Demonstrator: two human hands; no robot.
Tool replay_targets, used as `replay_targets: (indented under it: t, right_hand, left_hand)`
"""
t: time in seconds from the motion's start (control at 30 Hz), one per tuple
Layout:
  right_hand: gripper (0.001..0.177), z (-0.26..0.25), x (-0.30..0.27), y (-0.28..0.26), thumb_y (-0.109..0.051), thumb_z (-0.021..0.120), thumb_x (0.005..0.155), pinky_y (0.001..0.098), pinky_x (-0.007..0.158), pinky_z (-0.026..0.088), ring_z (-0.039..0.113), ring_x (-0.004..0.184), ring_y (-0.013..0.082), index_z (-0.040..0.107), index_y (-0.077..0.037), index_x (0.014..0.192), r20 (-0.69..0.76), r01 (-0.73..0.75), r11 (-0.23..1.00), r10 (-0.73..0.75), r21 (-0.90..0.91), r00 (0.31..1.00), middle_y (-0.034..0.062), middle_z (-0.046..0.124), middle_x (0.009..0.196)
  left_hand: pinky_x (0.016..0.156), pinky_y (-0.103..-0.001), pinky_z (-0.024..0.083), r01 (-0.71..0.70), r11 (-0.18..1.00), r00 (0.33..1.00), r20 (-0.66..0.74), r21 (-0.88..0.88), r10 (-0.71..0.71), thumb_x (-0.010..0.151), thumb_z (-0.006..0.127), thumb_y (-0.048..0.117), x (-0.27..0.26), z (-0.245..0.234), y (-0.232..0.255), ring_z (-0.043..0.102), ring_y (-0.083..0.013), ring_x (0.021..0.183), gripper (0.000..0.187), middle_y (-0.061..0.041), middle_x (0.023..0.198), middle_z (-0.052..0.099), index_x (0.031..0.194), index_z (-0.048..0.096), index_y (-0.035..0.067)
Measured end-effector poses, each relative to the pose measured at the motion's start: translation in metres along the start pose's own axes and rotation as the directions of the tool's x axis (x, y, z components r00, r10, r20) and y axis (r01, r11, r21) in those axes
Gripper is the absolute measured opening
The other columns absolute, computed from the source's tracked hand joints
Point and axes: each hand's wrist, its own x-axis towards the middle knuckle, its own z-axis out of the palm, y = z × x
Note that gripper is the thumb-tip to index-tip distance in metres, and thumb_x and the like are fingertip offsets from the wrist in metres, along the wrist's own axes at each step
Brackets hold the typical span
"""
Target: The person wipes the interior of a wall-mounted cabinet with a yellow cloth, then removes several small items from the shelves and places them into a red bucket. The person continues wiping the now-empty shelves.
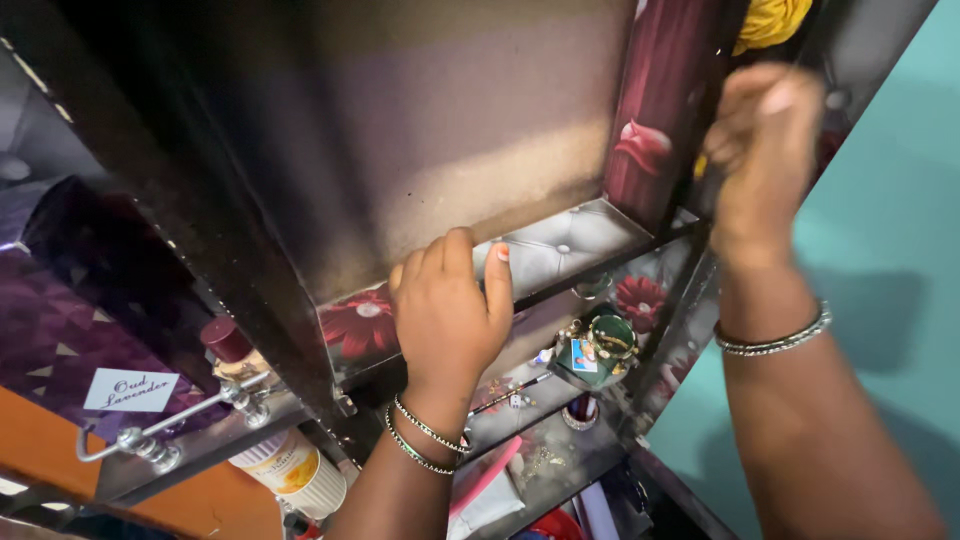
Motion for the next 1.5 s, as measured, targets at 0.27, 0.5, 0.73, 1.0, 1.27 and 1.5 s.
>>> replay_targets:
  t: [0.27,0.5,0.73,1.0,1.27,1.5]
  right_hand:
    - [0.065,0.027,0.065,-0.044,-0.069,0.036,0.109,0.0312,0.057,0.025,0.033,0.064,0.0133,0.042,-0.006,0.093,0.141,0.086,0.993,-0.096,0.077,0.985,0.0014,0.036,0.079]
    - [0.067,0.03,0.046,-0.012,-0.069,0.033,0.109,0.0345,0.058,0.026,0.033,0.065,0.0161,0.041,-0.006,0.09,0.184,-0.052,0.992,0.03,0.117,0.982,0.003,0.037,0.078]
    - [0.069,0.021,0.061,-0.004,-0.069,0.03,0.109,0.0378,0.059,0.026,0.033,0.066,0.0188,0.04,-0.005,0.086,0.153,-0.103,0.99,0.088,0.095,0.984,0.0045,0.038,0.078]
    - [0.071,0.01,0.019,0.007,-0.07,0.027,0.108,0.0416,0.061,0.027,0.034,0.066,0.0219,0.039,-0.005,0.082,-0.084,-0.174,0.979,0.166,-0.106,0.983,0.0063,0.039,0.077]
    - [0.056,0.012,-0.055,0.009,-0.051,0.055,0.103,0.046,0.087,0.051,0.067,0.096,0.0403,0.062,0.004,0.114,0.023,-0.184,0.833,0.23,-0.523,0.973,0.0242,0.068,0.099]
    - [0.039,-0.017,-0.034,-0.052,-0.029,0.063,0.105,0.0336,0.093,0.055,0.068,0.102,0.019,0.056,-0.004,0.133,0.004,0.115,0.973,-0.116,-0.203,0.993,0.0096,0.071,0.111]
  left_hand:
    - [0.08,-0.049,0.042,-0.004,1.0,1.0,0.025,0.02,0.003,0.098,0.062,0.032,-0.001,0.003,0.0,0.06,-0.0351,0.086,0.026,-0.013,0.086,0.065,0.1,0.063,0.006]
    - [0.079,-0.049,0.042,0.027,0.999,0.997,0.072,0.032,-0.03,0.101,0.061,0.034,0.0,0.01,0.003,0.06,-0.0344,0.083,0.027,-0.011,0.079,0.063,0.1,0.064,0.007]
    - [0.082,-0.049,0.044,0.022,1.0,0.998,0.061,0.02,-0.023,0.103,0.059,0.033,-0.002,0.011,0.007,0.062,-0.0355,0.087,0.028,-0.011,0.086,0.067,0.103,0.065,0.006]
    - [0.084,-0.049,0.045,0.027,1.0,0.999,0.035,0.007,-0.027,0.103,0.058,0.032,-0.003,0.008,0.009,0.064,-0.0361,0.089,0.028,-0.014,0.091,0.07,0.103,0.065,0.006]
    - [0.086,-0.051,0.045,-0.057,0.992,0.99,0.132,0.113,0.042,0.089,0.067,0.03,0.006,0.016,0.018,0.064,-0.036,0.095,0.034,-0.016,0.098,0.069,0.109,0.066,0.003]
    - [0.094,-0.05,0.046,-0.154,0.96,0.968,0.157,-0.233,0.194,0.091,0.065,0.022,0.022,0.088,0.052,0.062,-0.0381,0.105,0.031,-0.019,0.11,0.067,0.116,0.063,0.002]
